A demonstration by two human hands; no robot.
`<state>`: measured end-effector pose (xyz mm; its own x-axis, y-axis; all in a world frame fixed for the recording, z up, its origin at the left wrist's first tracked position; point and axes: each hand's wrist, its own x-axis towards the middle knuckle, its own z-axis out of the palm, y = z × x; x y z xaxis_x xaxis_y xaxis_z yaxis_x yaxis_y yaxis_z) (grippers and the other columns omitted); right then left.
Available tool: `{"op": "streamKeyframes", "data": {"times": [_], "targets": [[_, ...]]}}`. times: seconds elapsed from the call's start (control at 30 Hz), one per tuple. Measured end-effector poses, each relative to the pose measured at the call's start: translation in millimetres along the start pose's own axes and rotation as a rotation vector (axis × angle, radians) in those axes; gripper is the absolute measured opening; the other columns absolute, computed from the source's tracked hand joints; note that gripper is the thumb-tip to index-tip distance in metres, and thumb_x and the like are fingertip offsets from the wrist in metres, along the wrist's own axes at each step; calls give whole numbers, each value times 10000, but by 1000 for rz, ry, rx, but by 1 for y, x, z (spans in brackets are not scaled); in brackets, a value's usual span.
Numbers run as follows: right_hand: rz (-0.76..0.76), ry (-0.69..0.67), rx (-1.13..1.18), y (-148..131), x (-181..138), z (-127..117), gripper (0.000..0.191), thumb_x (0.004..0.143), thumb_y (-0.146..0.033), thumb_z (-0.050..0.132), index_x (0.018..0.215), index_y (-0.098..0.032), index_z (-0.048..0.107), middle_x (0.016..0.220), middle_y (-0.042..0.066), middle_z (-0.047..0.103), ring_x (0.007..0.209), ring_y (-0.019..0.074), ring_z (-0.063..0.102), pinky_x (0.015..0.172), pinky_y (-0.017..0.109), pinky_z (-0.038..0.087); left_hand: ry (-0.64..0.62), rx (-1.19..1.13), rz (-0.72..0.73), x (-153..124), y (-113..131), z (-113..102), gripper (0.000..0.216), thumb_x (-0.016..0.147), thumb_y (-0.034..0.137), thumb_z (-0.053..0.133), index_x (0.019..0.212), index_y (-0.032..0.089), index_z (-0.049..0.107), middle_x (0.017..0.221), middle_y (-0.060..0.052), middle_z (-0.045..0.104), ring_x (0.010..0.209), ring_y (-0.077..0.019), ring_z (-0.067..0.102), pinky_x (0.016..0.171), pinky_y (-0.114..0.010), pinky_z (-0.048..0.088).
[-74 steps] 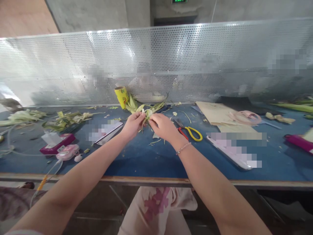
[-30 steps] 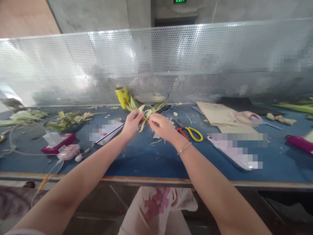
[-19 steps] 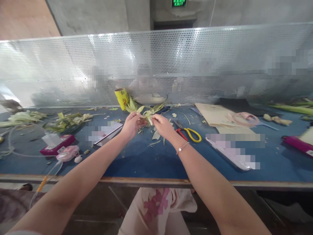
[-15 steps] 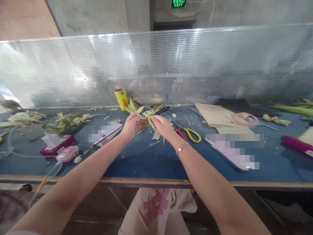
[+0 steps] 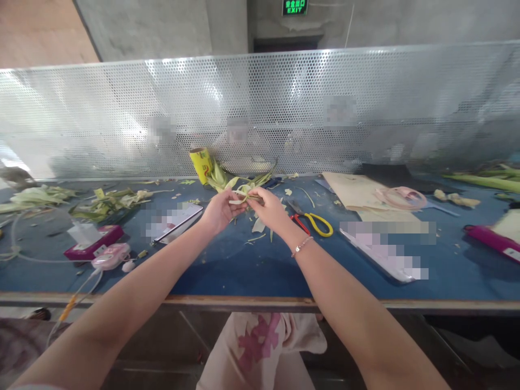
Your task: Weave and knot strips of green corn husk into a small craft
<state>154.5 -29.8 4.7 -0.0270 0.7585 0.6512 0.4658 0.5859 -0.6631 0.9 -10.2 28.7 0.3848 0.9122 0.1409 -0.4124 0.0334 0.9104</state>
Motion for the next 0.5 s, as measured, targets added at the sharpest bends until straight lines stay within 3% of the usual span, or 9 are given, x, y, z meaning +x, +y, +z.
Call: {"op": "streamKeyframes", "data": {"times": [0.13, 0.33, 0.5], "targets": [[86, -23, 61, -3, 0, -1, 144, 800, -304, 545, 907, -214, 583, 861, 37, 655, 752, 173, 607, 687, 336, 486, 45, -43, -54, 1, -2, 0, 87, 737, 143, 662, 677, 124, 602, 656, -43, 654, 625, -93, 635, 653, -212, 526], [144, -87, 166, -2, 0, 0, 144, 794, -257, 519, 916, -217, 583, 852, 39, 657, 752, 167, 622, 652, 313, 494, 28, -16, -59, 4, -6, -3, 110, 723, 200, 712, 729, 127, 631, 644, -15, 635, 550, -52, 582, 592, -183, 505], [126, -134, 198, 1, 1, -1, 118, 819, -285, 491, 866, -227, 583, 730, 13, 627, 678, 158, 599, 612, 304, 480, 120, 183, 124, 5, -7, -7, 192, 692, 306, 730, 689, 131, 652, 603, 6, 602, 371, -6, 354, 371, -174, 268]]}}
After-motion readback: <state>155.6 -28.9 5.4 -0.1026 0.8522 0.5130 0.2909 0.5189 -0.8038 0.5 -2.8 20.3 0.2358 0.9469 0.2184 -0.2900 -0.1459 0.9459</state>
